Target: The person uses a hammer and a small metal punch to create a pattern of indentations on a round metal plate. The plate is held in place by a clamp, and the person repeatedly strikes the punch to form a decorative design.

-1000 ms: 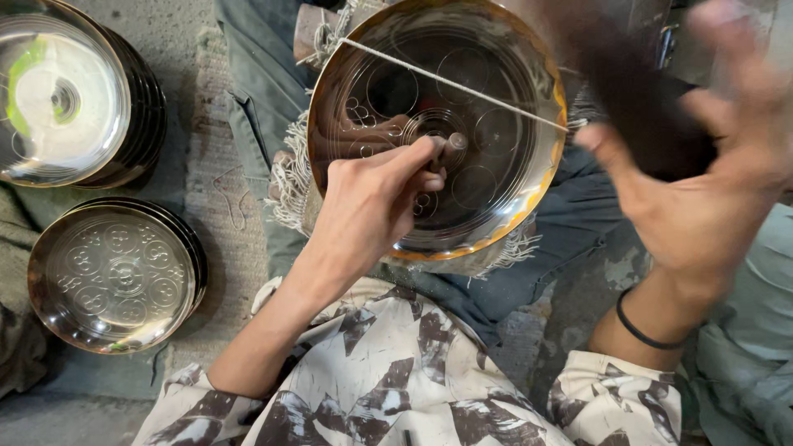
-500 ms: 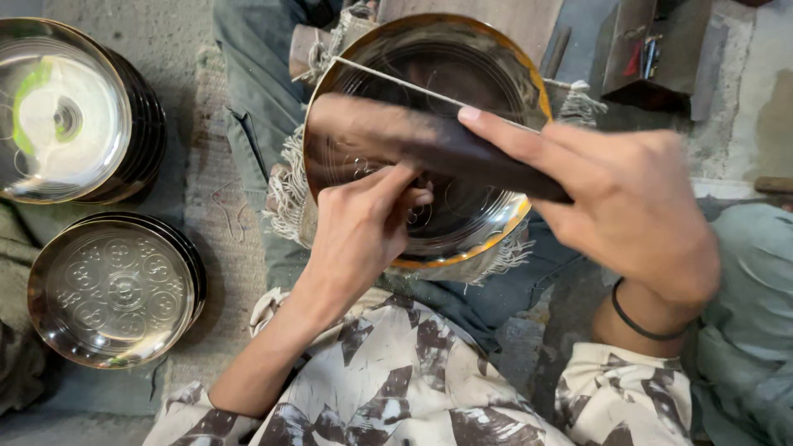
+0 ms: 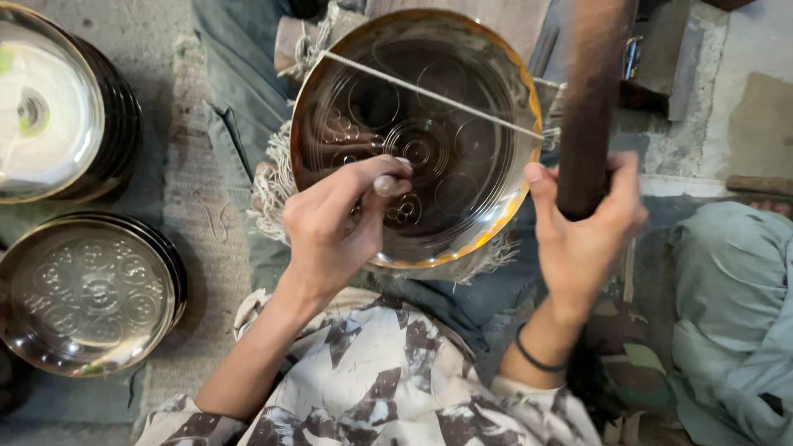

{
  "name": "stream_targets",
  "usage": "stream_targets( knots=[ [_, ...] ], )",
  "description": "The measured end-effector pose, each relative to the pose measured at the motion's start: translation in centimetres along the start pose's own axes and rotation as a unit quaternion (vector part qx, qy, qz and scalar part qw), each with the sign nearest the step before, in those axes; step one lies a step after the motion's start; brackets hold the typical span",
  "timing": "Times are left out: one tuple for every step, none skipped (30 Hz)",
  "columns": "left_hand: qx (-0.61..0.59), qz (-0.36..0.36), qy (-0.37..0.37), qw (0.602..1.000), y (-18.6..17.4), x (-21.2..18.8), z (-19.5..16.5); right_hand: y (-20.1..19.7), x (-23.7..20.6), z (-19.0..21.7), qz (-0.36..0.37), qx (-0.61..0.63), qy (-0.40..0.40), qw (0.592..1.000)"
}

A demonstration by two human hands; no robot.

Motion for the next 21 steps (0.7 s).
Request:
stream_targets(
  knots=[
    [-0.014, -0.013, 0.008, 1.000, -0.1, 0.2, 0.2, 0.1, -0.3, -0.6, -0.018, 0.037, -0.005, 0.999],
    [-0.007, -0.009, 0.024, 1.000, -0.1, 0.6, 0.3, 0.3, -0.6, -1.1, -0.035, 0.075, -0.012, 0.997],
    [0.000, -0.003, 0.036, 0.999, -0.2, 0.9, 0.6, 0.8, -1.1, -1.6, -0.031, 0.110, 0.002, 0.993],
    [0.007, 0.006, 0.044, 0.999, -0.4, 1.2, 0.9, 1.3, -1.6, -2.0, -0.025, 0.145, 0.020, 0.989],
    [-0.004, 0.013, 0.046, 0.999, -0.5, 1.8, 1.3, 1.5, -2.3, -2.6, -0.035, 0.168, 0.055, 0.984],
    [-0.015, 0.020, 0.049, 0.999, -0.7, 2.5, 1.8, 1.7, -3.2, -3.0, -0.045, 0.190, 0.090, 0.977],
    [-0.027, 0.027, 0.052, 0.998, -0.9, 3.3, 2.2, 1.7, -4.1, -3.4, -0.056, 0.211, 0.125, 0.968],
    [-0.052, 0.040, 0.055, 0.996, -0.8, 4.2, 2.7, 2.0, -4.9, -3.4, -0.036, 0.192, 0.144, 0.970],
    [-0.078, 0.052, 0.058, 0.994, -0.9, 5.1, 2.9, 2.3, -5.6, -3.4, -0.015, 0.172, 0.161, 0.972],
    [-0.094, 0.067, 0.053, 0.992, -0.8, 5.4, 3.0, 2.5, -6.2, -3.5, 0.006, 0.153, 0.180, 0.972],
    [-0.110, 0.082, 0.047, 0.989, -0.6, 5.8, 3.0, 2.3, -6.6, -3.4, 0.002, 0.178, 0.179, 0.968],
    [-0.115, 0.099, 0.038, 0.988, -0.5, 5.8, 2.8, 2.1, -6.8, -3.5, -0.002, 0.204, 0.176, 0.963],
    [-0.118, 0.115, 0.039, 0.986, -0.3, 5.8, 2.4, 1.9, -7.0, -3.6, -0.005, 0.229, 0.176, 0.957],
    [-0.122, 0.131, 0.041, 0.983, -0.2, 5.6, 2.0, 1.5, -7.1, -3.8, -0.022, 0.257, 0.176, 0.950],
    [-0.124, 0.147, 0.055, 0.980, 0.1, 5.4, 1.2, 1.2, -7.1, -4.0, -0.039, 0.285, 0.175, 0.942],
    [-0.134, 0.164, 0.059, 0.976, 0.6, 5.3, 0.7, 0.9, -7.1, -4.2, -0.056, 0.311, 0.175, 0.932],
    [-0.144, 0.181, 0.062, 0.971, 1.1, 5.1, 0.1, 0.6, -7.1, -4.4, -0.066, 0.326, 0.170, 0.928],
    [-0.162, 0.200, 0.058, 0.965, 1.8, 5.0, -0.2, 0.4, -7.1, -4.4, -0.078, 0.341, 0.161, 0.923],
    [-0.180, 0.218, 0.053, 0.958, 2.4, 5.0, -0.5, 0.2, -7.1, -4.5, -0.088, 0.356, 0.154, 0.917],
    [-0.178, 0.227, 0.052, 0.956, 2.8, 4.9, -0.6, 0.1, -7.1, -4.6, -0.093, 0.370, 0.151, 0.912],
    [-0.175, 0.235, 0.053, 0.955, 3.3, 5.0, -0.7, 0.0, -7.1, -4.7, -0.099, 0.385, 0.146, 0.906]
  ],
)
Point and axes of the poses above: each hand's wrist, its own x-axis towards the middle knuckle, its own y-axis out of the palm, z = x × y, the point moved 9 cm from there along x, towards the middle knuckle, and after that the axes turned 15 degrees about x, right-handed, at the moved point
